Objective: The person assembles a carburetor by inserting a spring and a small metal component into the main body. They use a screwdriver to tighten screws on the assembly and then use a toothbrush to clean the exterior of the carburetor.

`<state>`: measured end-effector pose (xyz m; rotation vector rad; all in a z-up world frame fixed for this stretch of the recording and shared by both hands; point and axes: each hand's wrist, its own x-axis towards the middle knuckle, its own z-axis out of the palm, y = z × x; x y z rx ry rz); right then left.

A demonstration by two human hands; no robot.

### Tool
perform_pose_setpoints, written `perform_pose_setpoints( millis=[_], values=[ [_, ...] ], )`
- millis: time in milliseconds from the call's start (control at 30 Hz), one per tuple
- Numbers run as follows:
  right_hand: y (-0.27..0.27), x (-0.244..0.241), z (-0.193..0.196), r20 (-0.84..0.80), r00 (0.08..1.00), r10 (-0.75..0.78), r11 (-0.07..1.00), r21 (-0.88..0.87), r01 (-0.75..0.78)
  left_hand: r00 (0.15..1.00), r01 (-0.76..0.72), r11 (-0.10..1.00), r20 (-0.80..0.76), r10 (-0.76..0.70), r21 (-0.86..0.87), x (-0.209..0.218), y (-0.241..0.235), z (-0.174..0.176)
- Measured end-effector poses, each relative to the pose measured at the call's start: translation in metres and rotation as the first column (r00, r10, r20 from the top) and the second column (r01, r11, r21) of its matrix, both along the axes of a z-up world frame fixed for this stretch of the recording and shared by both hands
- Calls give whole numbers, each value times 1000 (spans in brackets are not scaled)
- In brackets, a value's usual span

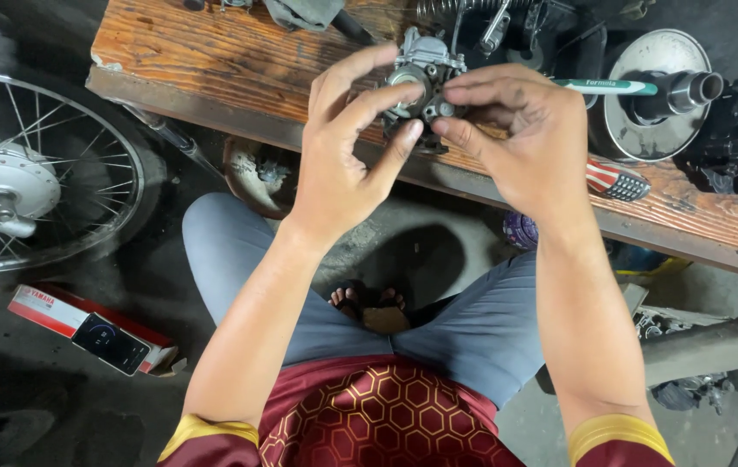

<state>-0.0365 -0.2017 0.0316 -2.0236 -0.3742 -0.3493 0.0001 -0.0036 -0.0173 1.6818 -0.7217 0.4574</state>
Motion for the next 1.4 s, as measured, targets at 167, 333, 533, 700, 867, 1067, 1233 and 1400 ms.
perform_pose_setpoints(
  millis=[167, 333, 533, 700, 867, 1067, 1233, 1400],
  values=[
    [4, -3, -5, 192, 981, -18, 982, -179, 53, 989, 115, 989, -83, -123, -91, 4, -9, -27],
    [10, -6, -9, 226, 973, -42, 980, -182, 84, 982, 135, 982, -117, -151, -135, 10, -23, -37],
    [16, -8, -11, 241, 964, -114, 970, -183, 161, 954, 201, 950, -173, -246, -241, 12, -32, -38],
    [21, -7, -11, 289, 945, -154, 950, -220, 222, 940, 192, 940, -224, -259, -282, 14, -35, -41],
    [22, -5, -13, 287, 944, -161, 949, -218, 228, 925, 174, 928, -268, -269, -328, 18, -37, -40],
    [17, -3, -17, 275, 948, -163, 946, -228, 229, 924, 171, 932, -277, -265, -320, 21, -38, -41],
    [8, 2, -22, 274, 951, -145, 953, -219, 208, 920, 177, 928, -281, -275, -328, 20, -39, -40],
    [3, 6, -22, 261, 963, -73, 959, -246, 140, 915, 169, 929, -298, -272, -329, 20, -39, -38]
  ],
)
